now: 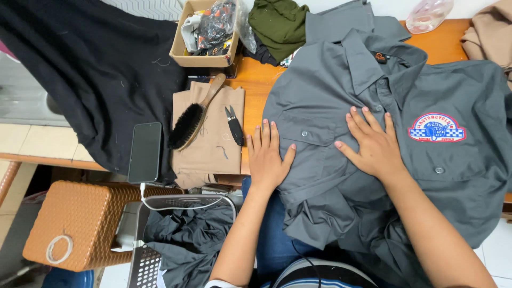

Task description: The person uses a pair of snips to trim loose threads from a grey shirt and a grey jacket, handling the garments by hand to work on the collar area and around an embroidered patch.

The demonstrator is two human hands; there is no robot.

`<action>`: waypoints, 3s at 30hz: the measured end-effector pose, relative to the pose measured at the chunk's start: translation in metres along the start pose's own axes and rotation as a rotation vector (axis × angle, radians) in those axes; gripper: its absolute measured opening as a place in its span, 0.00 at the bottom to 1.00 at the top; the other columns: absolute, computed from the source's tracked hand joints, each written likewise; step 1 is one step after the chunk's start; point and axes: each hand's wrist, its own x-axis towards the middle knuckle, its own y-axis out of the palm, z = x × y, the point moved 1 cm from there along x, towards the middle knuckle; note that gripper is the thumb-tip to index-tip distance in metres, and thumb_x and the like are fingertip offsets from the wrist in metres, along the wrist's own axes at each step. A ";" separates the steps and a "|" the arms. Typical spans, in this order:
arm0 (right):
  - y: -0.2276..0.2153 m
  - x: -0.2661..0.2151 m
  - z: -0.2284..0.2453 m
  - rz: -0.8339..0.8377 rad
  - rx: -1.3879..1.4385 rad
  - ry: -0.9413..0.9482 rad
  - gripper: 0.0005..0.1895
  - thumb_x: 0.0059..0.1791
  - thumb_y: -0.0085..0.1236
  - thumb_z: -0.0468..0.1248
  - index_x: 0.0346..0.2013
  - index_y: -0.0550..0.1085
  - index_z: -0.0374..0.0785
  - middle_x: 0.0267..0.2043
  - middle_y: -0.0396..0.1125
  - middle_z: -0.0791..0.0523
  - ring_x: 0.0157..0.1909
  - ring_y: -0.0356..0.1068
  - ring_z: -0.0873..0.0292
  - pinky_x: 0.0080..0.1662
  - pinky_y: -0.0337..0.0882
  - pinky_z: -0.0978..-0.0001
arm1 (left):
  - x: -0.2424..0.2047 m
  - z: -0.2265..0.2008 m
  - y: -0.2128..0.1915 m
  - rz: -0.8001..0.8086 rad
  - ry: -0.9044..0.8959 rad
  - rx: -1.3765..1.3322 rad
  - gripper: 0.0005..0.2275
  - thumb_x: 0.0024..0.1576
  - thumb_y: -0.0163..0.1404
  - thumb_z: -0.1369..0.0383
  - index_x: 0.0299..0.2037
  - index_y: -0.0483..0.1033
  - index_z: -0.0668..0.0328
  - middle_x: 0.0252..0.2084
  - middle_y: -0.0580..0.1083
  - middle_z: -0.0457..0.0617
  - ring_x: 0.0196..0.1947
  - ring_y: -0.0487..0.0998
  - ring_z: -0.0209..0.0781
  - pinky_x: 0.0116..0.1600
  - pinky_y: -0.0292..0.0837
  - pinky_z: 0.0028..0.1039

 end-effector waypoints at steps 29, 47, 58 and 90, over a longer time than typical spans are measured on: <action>-0.037 -0.021 -0.094 0.183 -0.048 -0.343 0.37 0.38 0.37 0.55 0.60 0.50 0.49 0.65 0.43 0.55 0.65 0.43 0.57 0.61 0.43 0.58 | 0.027 -0.012 0.000 0.051 0.314 -0.329 0.12 0.47 0.46 0.58 0.38 0.73 0.47 0.29 0.71 0.31 0.26 0.71 0.31 0.33 0.51 0.26; -0.022 -0.040 0.019 -0.125 0.277 -0.379 0.18 0.41 0.47 0.47 0.44 0.70 0.48 0.54 0.60 0.57 0.58 0.56 0.55 0.58 0.51 0.60 | 0.029 -0.015 0.003 -0.024 0.451 -0.447 0.13 0.39 0.52 0.61 0.33 0.73 0.53 0.22 0.68 0.41 0.25 0.72 0.41 0.34 0.55 0.27; -0.028 -0.038 0.017 -0.173 0.373 -0.376 0.15 0.40 0.51 0.45 0.39 0.72 0.45 0.48 0.64 0.55 0.55 0.60 0.54 0.57 0.54 0.60 | 0.014 -0.031 0.026 0.060 0.283 -0.684 0.08 0.41 0.54 0.69 0.30 0.74 0.59 0.20 0.69 0.42 0.20 0.67 0.36 0.32 0.61 0.23; -0.029 -0.041 0.015 -0.101 0.498 -0.280 0.13 0.38 0.55 0.42 0.36 0.74 0.45 0.48 0.65 0.54 0.53 0.62 0.50 0.55 0.56 0.57 | 0.018 -0.026 0.032 0.155 0.117 -0.683 0.07 0.43 0.49 0.67 0.14 0.67 0.52 0.13 0.60 0.42 0.19 0.65 0.38 0.29 0.64 0.23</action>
